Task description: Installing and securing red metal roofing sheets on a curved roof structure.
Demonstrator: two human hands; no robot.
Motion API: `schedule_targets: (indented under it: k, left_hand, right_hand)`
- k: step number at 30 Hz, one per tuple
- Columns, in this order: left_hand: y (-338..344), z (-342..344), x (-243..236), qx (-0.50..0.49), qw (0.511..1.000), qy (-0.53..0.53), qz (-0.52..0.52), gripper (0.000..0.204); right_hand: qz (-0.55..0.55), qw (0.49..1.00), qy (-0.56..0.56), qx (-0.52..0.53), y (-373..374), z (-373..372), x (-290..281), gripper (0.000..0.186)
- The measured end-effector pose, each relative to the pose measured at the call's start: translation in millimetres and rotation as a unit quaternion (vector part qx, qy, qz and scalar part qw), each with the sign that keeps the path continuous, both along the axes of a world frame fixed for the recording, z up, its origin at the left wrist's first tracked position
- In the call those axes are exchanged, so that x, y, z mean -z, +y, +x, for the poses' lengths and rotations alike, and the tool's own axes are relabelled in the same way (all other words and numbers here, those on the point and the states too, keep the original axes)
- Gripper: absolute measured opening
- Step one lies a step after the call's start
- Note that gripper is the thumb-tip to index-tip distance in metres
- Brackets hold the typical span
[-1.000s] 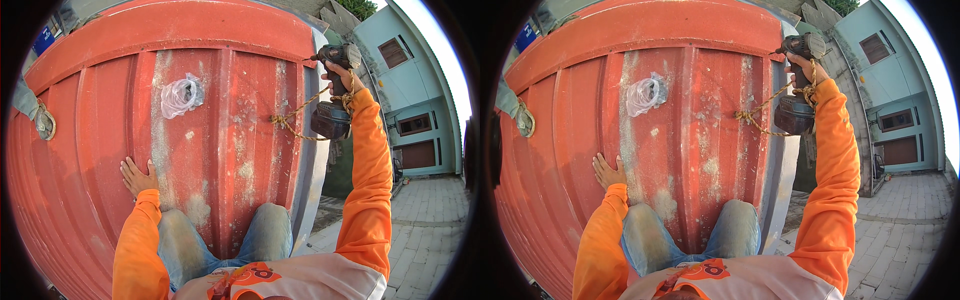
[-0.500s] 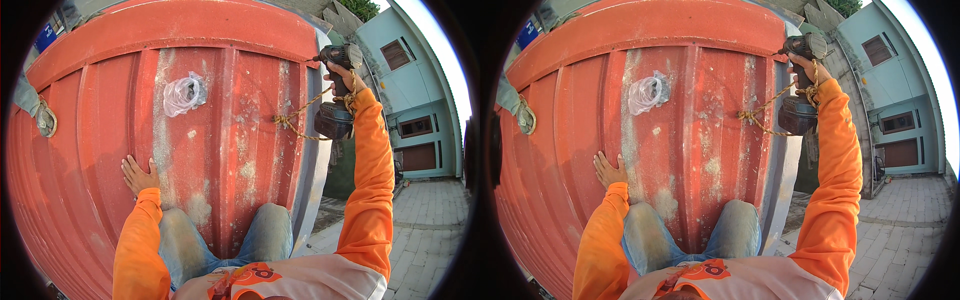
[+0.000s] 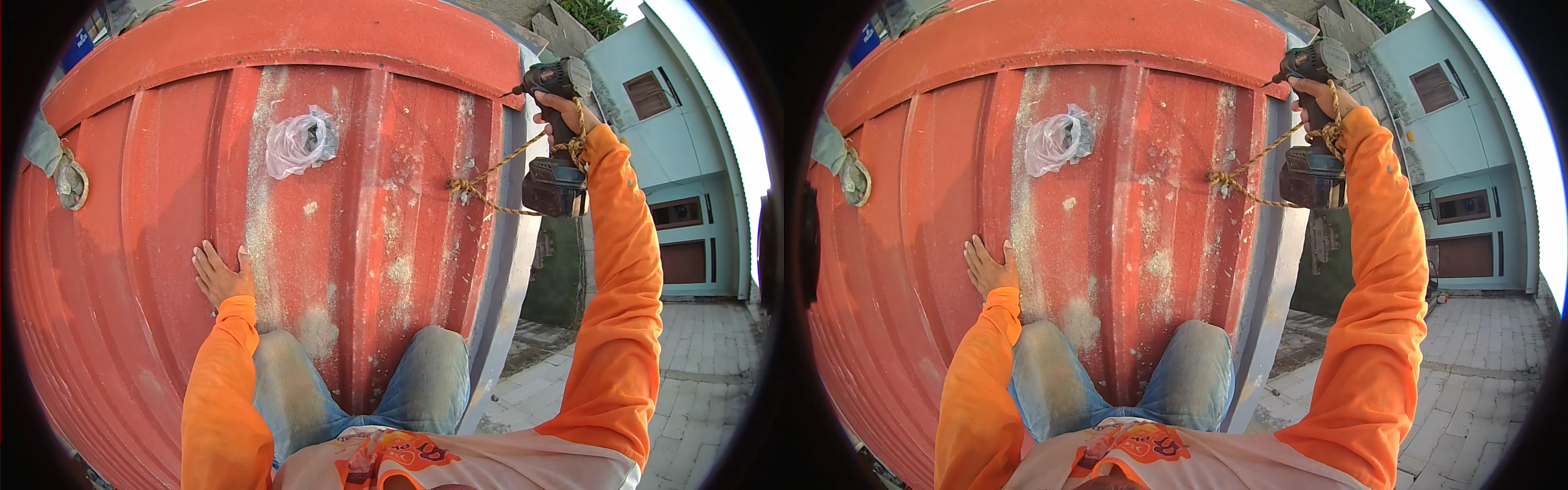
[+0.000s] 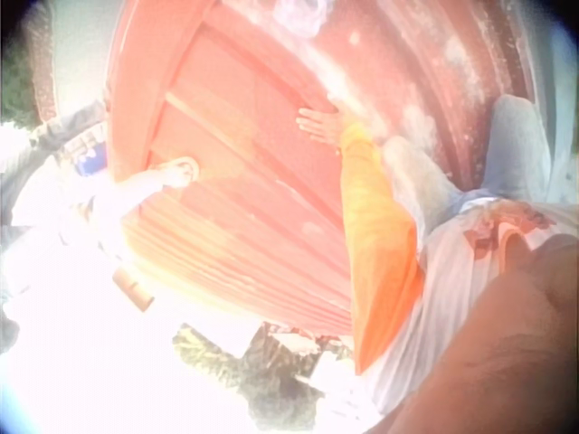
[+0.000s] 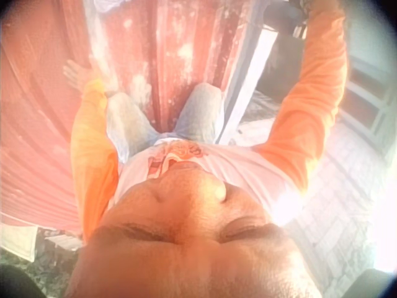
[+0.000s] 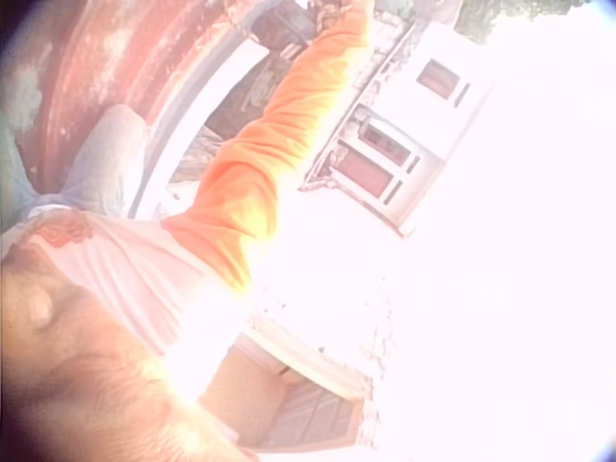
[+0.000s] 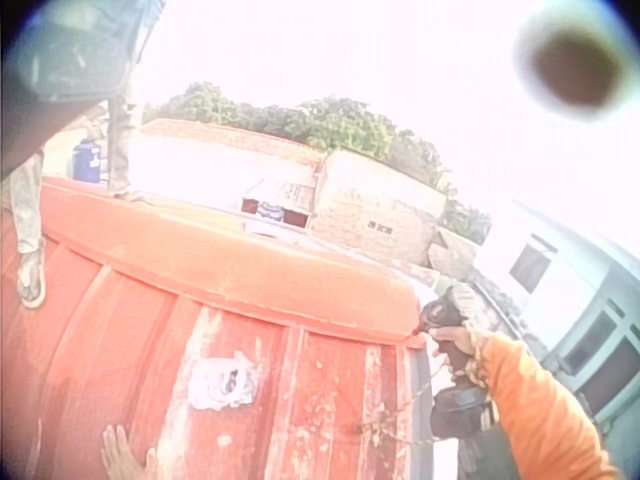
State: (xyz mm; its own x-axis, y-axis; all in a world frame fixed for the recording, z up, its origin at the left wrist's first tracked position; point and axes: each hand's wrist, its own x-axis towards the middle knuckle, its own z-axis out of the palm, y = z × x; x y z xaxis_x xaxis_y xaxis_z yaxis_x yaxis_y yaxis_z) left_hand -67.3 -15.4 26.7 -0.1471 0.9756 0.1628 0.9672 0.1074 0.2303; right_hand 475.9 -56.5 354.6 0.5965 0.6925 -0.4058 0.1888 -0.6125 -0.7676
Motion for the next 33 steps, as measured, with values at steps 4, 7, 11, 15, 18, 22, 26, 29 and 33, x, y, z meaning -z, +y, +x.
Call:
schedule_targets:
  k: [4,7,11,15,18,22,26,29,33]
  left_hand:
    - [0.3,-2.0,0.1,0.005,1.000,0.003,0.006,0.077]
    - [-0.3,-2.8,0.4,0.008,1.000,0.000,0.009,0.077]
    - [-0.6,-4.3,2.3,0.010,1.000,-0.004,0.009,0.077]
    - [-0.3,-5.0,3.3,0.009,1.000,0.000,0.008,0.077]
    - [-0.2,-3.4,3.6,0.013,1.000,-0.002,0.011,0.077]
    - [-0.9,-5.0,4.1,0.015,1.000,0.000,0.021,0.077]
    - [-0.4,-5.2,5.1,0.017,1.000,-0.001,0.026,0.077]
    - [-1.0,-5.3,4.7,0.016,1.000,-0.002,0.026,0.077]
    - [-0.6,-2.3,1.5,0.015,1.000,-0.002,0.016,0.077]
  right_hand:
    - [-0.014,1.000,0.000,0.001,3.3,-4.0,-1.2,0.029]
    - [-0.008,1.000,-0.002,-0.006,2.7,-1.1,0.4,0.030]
    - [-0.017,1.000,-0.004,-0.012,3.3,2.5,-0.9,0.031]
    - [-0.019,1.000,-0.013,-0.012,3.4,-7.9,-3.7,0.030]
    - [-0.022,0.999,-0.016,-0.023,4.7,-4.1,-2.8,0.030]
    - [-0.022,0.999,-0.026,-0.005,6.3,-8.7,-3.9,0.032]
    - [-0.049,0.997,-0.062,-0.024,8.4,-9.1,-4.9,0.035]
    - [-0.006,1.000,-0.002,-0.020,5.7,-11.6,-6.0,0.038]
    - [-0.017,0.999,-0.011,-0.037,-0.3,9.0,-4.9,0.042]
